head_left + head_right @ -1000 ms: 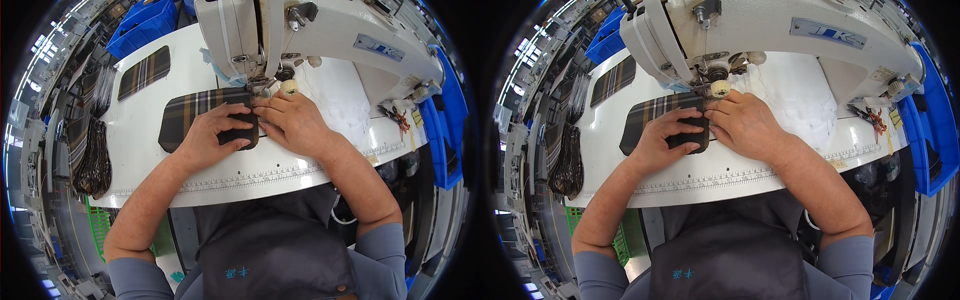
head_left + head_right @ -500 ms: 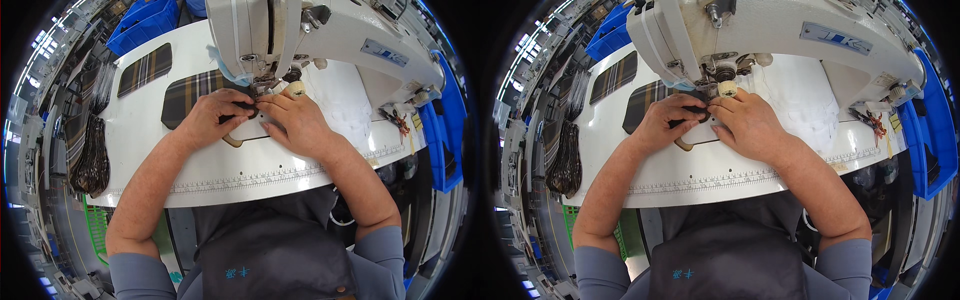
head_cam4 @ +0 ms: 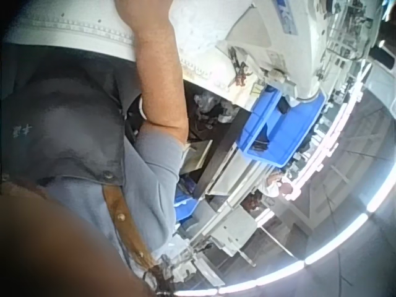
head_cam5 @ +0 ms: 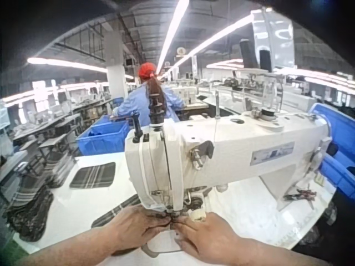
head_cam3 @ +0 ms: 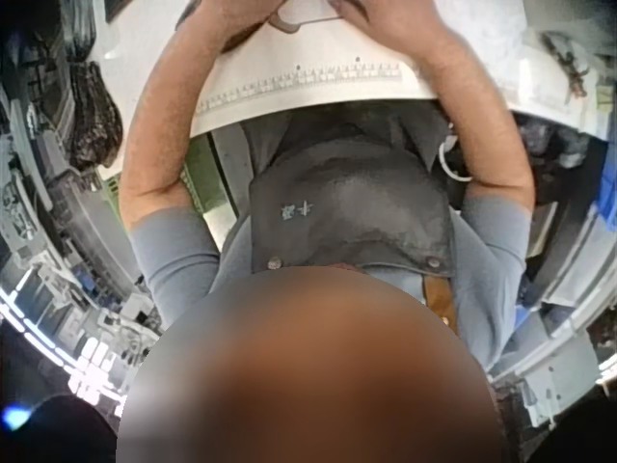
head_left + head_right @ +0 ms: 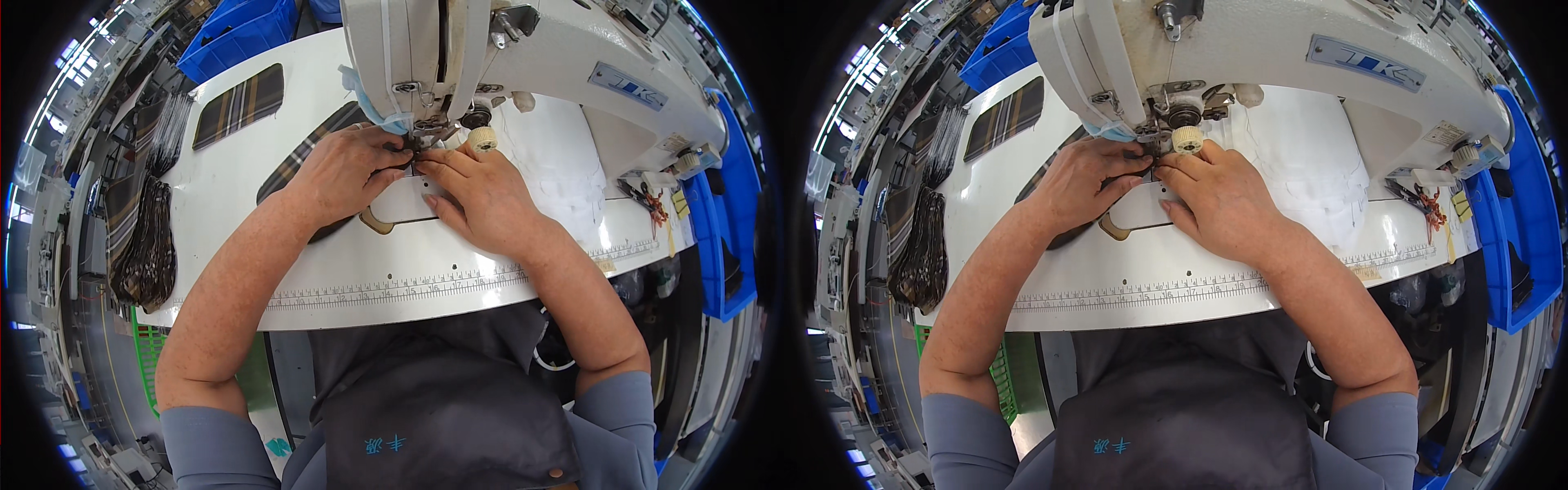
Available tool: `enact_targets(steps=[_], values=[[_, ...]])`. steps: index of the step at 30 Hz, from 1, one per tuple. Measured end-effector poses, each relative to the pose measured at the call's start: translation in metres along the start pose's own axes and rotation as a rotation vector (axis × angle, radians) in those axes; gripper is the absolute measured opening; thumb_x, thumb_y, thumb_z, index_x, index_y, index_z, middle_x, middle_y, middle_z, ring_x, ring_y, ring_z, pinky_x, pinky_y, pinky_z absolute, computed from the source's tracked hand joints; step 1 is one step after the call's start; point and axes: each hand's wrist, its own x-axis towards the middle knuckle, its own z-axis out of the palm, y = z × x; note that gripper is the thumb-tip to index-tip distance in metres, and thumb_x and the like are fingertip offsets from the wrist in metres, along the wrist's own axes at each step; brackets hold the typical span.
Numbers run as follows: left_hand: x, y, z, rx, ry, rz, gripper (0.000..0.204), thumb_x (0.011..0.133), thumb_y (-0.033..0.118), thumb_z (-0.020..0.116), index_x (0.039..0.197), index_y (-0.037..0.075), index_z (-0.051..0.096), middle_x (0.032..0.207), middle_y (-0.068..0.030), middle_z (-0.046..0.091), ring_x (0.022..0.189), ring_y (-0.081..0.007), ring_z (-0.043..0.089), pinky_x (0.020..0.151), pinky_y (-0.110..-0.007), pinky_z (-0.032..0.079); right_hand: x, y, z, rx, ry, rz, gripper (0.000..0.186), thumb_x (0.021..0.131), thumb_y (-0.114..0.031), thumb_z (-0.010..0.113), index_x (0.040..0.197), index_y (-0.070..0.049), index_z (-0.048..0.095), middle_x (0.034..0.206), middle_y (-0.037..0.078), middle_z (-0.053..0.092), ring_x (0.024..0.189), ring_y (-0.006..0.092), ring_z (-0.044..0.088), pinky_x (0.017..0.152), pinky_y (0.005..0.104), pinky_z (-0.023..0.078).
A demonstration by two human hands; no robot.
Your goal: Sewing a piece of plaid fabric onto a white lining using an industrial sewing machine.
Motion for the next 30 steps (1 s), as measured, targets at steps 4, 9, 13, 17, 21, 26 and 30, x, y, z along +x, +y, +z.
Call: enact_targets(steps=[4, 9, 13, 17, 21, 26, 30], values=[[0.001, 0.012, -0.002, -0.08, -0.09, -0.124, 0.028, 0.09, 0.021, 0.074, 0.114, 0.007, 0.078, 0.113, -0.0097, 0.073, 0.103, -0.0297, 0.07, 0.092, -0.039, 0.056, 0.0, -0.001, -0.001, 0.003, -0.02, 0.023, 0.035, 0.087, -0.024, 0.071, 0.115, -0.003, 0.071, 0.114, 0.006, 0.069, 0.102, 0.0255, 0.061, 0.084, 0.0389, 0.054], [-0.013, 0.021, 0.015, -0.044, 0.063, -0.109, 0.036, 0.088, 0.024, 0.076, 0.117, 0.003, 0.074, 0.122, -0.0114, 0.067, 0.108, -0.032, 0.066, 0.096, -0.041, 0.053, -0.001, 0.0, 0.001, 0.021, 0.016, 0.005, 0.033, 0.087, -0.023, 0.072, 0.113, -0.003, 0.072, 0.114, 0.005, 0.07, 0.102, 0.0249, 0.061, 0.084, 0.0378, 0.054], [-0.028, 0.043, 0.022, -0.11, 0.151, -0.136, 0.051, 0.086, 0.029, 0.077, 0.127, 0.0, 0.067, 0.135, -0.0167, 0.059, 0.124, -0.0368, 0.057, 0.106, -0.045, 0.047, -0.001, 0.001, 0.0, 0.019, 0.014, -0.011, 0.034, 0.086, -0.024, 0.072, 0.114, -0.003, 0.072, 0.116, 0.006, 0.07, 0.102, 0.0249, 0.061, 0.085, 0.0375, 0.054], [-0.049, 0.078, 0.016, -0.09, 0.07, -0.133, 0.068, 0.08, 0.037, 0.084, 0.134, 0.001, 0.061, 0.147, -0.0174, 0.052, 0.139, -0.0375, 0.049, 0.116, -0.045, 0.04, -0.002, 0.002, -0.002, 0.048, -0.005, 0.005, 0.038, 0.085, -0.027, 0.074, 0.114, -0.003, 0.072, 0.118, 0.006, 0.071, 0.103, 0.0254, 0.061, 0.087, 0.0375, 0.054], [-0.069, 0.08, 0.005, -0.437, 0.008, -0.246, 0.065, 0.072, 0.033, 0.091, 0.127, 0.007, 0.067, 0.15, -0.0142, 0.051, 0.142, -0.0367, 0.047, 0.121, -0.051, 0.034, -0.002, 0.002, -0.003, 0.068, -0.008, -0.002, 0.041, 0.084, -0.031, 0.075, 0.114, -0.003, 0.072, 0.119, 0.005, 0.071, 0.103, 0.0256, 0.061, 0.088, 0.0376, 0.053], [-0.072, 0.072, 0.003, -0.448, -0.096, -0.068, 0.042, 0.081, 0.023, 0.085, 0.12, 0.015, 0.074, 0.141, -0.0053, 0.06, 0.139, -0.029, 0.053, 0.121, -0.057, 0.031, -0.001, 0.0, -0.004, 0.059, -0.014, 0.017, 0.043, 0.084, -0.034, 0.075, 0.114, -0.003, 0.072, 0.119, 0.005, 0.07, 0.103, 0.0259, 0.061, 0.088, 0.038, 0.053], [-0.066, 0.062, 0.007, -0.402, -0.067, -0.062, 0.032, 0.084, 0.018, 0.081, 0.116, 0.017, 0.077, 0.138, -0.0039, 0.063, 0.136, -0.0259, 0.055, 0.119, -0.054, 0.036, -0.001, -0.001, -0.003, 0.059, -0.001, 0.019, 0.042, 0.084, -0.033, 0.074, 0.114, -0.003, 0.072, 0.119, 0.006, 0.07, 0.102, 0.0261, 0.061, 0.088, 0.038, 0.054]])
